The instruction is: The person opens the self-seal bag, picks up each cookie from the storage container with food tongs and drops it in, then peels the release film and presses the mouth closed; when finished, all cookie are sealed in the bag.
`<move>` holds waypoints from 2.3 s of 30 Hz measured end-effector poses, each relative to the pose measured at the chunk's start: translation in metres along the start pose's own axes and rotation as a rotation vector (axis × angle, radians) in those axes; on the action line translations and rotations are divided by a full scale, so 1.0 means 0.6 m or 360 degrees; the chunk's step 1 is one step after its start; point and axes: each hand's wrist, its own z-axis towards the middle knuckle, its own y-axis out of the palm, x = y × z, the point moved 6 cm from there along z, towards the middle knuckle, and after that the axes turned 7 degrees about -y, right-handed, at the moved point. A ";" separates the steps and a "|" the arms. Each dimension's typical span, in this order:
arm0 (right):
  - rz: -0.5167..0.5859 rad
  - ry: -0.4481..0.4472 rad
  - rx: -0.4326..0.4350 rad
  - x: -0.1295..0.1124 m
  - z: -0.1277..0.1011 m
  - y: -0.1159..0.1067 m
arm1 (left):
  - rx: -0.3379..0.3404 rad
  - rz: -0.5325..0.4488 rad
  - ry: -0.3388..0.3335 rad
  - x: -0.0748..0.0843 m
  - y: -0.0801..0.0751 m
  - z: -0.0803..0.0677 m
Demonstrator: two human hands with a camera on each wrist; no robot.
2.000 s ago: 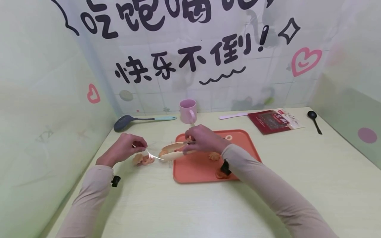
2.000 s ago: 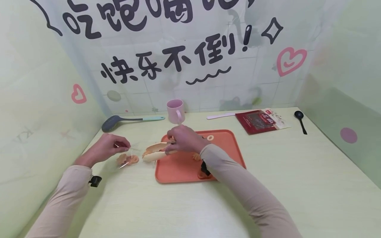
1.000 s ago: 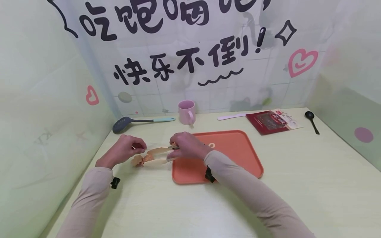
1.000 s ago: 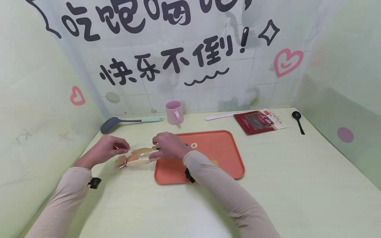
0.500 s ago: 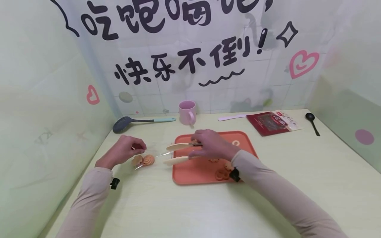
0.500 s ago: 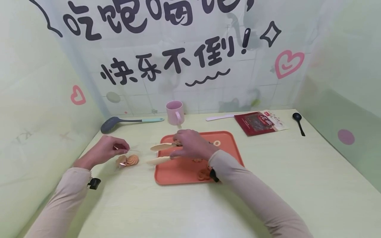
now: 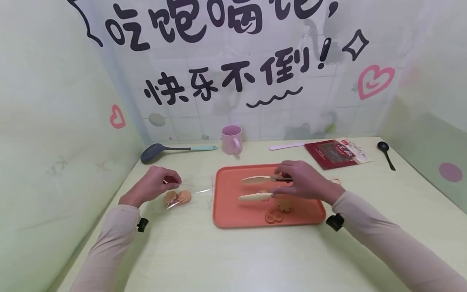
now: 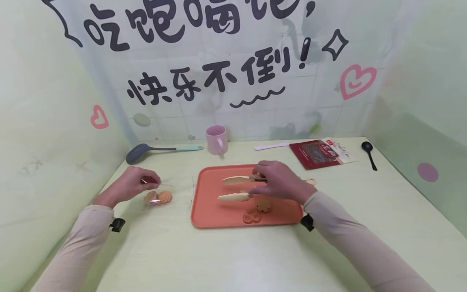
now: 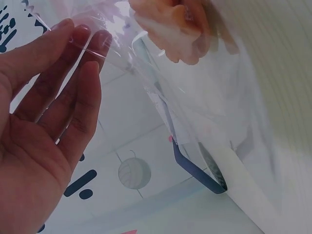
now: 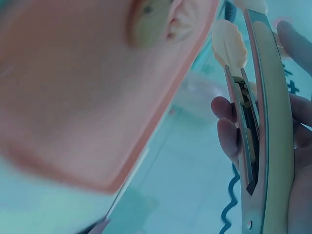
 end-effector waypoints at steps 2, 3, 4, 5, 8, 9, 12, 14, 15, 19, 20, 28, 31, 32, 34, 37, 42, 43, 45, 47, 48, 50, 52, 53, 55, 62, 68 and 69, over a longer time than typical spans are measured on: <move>-0.0010 0.0020 -0.0005 0.012 -0.011 -0.005 | -0.0005 0.0004 0.0008 0.000 -0.001 0.000; -0.0006 0.0031 -0.0006 0.017 -0.016 -0.007 | -0.0001 0.0010 0.0011 0.001 -0.002 0.001; 0.0000 0.0041 -0.0008 0.022 -0.020 -0.010 | 0.0004 0.0016 0.0013 0.001 -0.003 0.001; 0.0005 0.0048 -0.0007 0.027 -0.025 -0.014 | 0.0009 0.0020 0.0010 0.001 -0.003 0.001; 0.0011 0.0056 0.0000 0.039 -0.038 -0.021 | 0.0014 0.0024 0.0005 0.001 -0.003 0.003; 0.0013 0.0052 0.0000 0.043 -0.042 -0.024 | 0.0007 0.0022 -0.0004 0.000 -0.002 0.003; 0.0003 0.0019 0.0007 0.051 -0.054 -0.029 | -0.0009 0.0016 -0.0023 -0.002 0.002 0.003; -0.0006 -0.0006 0.0008 0.055 -0.059 -0.032 | -0.0019 0.0017 -0.0030 -0.003 0.004 0.004; -0.0009 -0.0011 0.0001 0.057 -0.061 -0.033 | -0.0021 0.0013 -0.0029 -0.004 0.004 0.004; -0.0038 -0.0017 -0.0029 0.063 -0.062 -0.034 | -0.0023 0.0015 -0.0008 -0.004 0.006 0.005; -0.0046 -0.0014 -0.0040 0.064 -0.061 -0.033 | -0.0021 0.0015 -0.0008 -0.003 0.006 0.004; 0.0028 0.0025 -0.0113 0.071 -0.051 -0.030 | -0.0015 0.0013 0.0008 0.000 0.007 0.007; 0.0064 0.0037 -0.0128 0.071 -0.048 -0.028 | -0.0022 0.0018 0.0000 -0.001 0.008 0.007; 0.0070 0.0041 -0.0129 0.071 -0.047 -0.028 | -0.0022 0.0020 -0.0003 -0.001 0.008 0.007; 0.0078 0.0063 -0.0133 0.071 -0.047 -0.026 | -0.0022 0.0022 0.0000 -0.001 0.008 0.009; 0.0072 0.0100 -0.0133 0.071 -0.047 -0.024 | -0.0010 0.0026 0.0007 0.001 0.007 0.010; 0.0036 0.0131 -0.0129 0.068 -0.047 -0.021 | 0.0000 0.0020 -0.0012 0.002 0.006 0.009; 0.0036 0.0130 -0.0126 0.068 -0.046 -0.021 | 0.0001 0.0017 -0.0016 0.002 0.006 0.009; 0.0039 0.0126 -0.0118 0.067 -0.044 -0.019 | -0.0002 0.0013 -0.0017 0.003 0.006 0.009; 0.0050 0.0112 -0.0112 0.065 -0.041 -0.018 | -0.0002 0.0010 -0.0021 0.002 0.006 0.009; 0.0057 0.0101 -0.0107 0.064 -0.039 -0.017 | -0.0005 0.0010 -0.0019 0.002 0.007 0.009; 0.0072 0.0080 -0.0096 0.060 -0.034 -0.016 | -0.0010 0.0010 -0.0019 0.002 0.007 0.009; 0.0083 0.0051 -0.0081 0.057 -0.030 -0.016 | -0.0012 0.0015 -0.0020 0.002 0.008 0.010; 0.0084 0.0039 -0.0079 0.055 -0.028 -0.015 | -0.0015 0.0016 -0.0012 0.003 0.008 0.010; 0.0086 0.0021 -0.0080 0.053 -0.024 -0.014 | -0.0012 0.0018 -0.0015 0.003 0.008 0.011; 0.0027 0.0039 -0.0127 0.054 -0.017 -0.014 | -0.0013 0.0015 -0.0027 0.005 0.004 0.013; 0.0049 0.0059 -0.0143 0.063 -0.018 -0.013 | -0.0025 0.0021 -0.0028 0.006 0.004 0.014; 0.0054 0.0063 -0.0144 0.065 -0.018 -0.012 | -0.0024 0.0023 -0.0028 0.007 0.004 0.014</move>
